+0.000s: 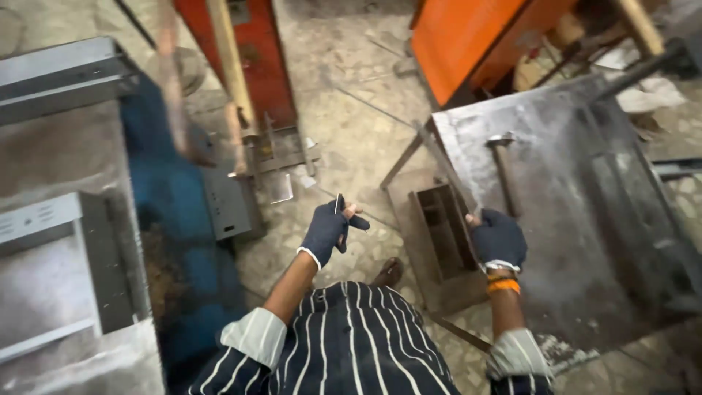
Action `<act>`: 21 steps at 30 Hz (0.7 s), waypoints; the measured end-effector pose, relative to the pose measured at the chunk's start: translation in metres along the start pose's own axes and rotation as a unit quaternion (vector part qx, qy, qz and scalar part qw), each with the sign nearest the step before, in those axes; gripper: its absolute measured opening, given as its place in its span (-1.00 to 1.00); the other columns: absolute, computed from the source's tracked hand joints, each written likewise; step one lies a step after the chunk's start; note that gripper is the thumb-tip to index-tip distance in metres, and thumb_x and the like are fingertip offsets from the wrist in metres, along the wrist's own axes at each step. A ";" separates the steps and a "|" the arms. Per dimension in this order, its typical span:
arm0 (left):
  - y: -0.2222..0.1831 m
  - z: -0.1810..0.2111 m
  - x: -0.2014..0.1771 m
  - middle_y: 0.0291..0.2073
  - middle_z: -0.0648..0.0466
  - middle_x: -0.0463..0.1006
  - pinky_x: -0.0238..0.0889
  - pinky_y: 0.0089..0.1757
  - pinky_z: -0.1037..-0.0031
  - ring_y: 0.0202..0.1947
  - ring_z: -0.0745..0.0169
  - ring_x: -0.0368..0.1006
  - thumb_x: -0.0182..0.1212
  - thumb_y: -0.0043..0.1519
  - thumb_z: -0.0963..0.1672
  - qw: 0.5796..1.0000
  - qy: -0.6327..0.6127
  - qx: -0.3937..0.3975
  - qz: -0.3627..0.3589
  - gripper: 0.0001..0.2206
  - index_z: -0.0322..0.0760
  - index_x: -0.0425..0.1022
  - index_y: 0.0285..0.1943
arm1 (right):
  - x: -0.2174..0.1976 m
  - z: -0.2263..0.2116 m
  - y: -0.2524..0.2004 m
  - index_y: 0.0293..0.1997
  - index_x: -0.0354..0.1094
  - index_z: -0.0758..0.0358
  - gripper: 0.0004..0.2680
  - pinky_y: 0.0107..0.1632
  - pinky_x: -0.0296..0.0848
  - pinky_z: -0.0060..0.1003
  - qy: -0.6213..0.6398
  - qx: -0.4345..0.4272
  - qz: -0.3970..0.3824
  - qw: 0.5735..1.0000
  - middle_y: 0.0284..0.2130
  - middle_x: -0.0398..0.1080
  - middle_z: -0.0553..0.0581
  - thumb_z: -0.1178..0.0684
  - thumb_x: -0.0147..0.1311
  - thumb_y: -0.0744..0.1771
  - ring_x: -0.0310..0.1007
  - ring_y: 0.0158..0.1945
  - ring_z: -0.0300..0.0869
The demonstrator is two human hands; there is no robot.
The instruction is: Manually aligning metal components and using a spot welding machine to fuse them together.
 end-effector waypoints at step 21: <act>0.025 0.009 -0.009 -0.56 -0.08 0.64 0.05 -0.71 0.51 -0.84 0.42 0.19 0.12 0.33 -0.04 0.989 0.043 0.020 0.141 -0.72 -0.39 0.56 -0.22 | 0.093 0.006 0.102 -0.18 0.56 0.21 -0.78 -0.10 0.50 0.05 -0.203 0.037 0.039 0.978 -0.14 0.52 0.28 -0.02 0.21 0.20 0.52 -0.07 0.15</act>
Point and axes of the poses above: each hand's wrist, its own y-axis towards the middle knuckle, its own x-axis out of the palm, z = x × y, the point moved 4 cm from there along y, towards the middle knuckle
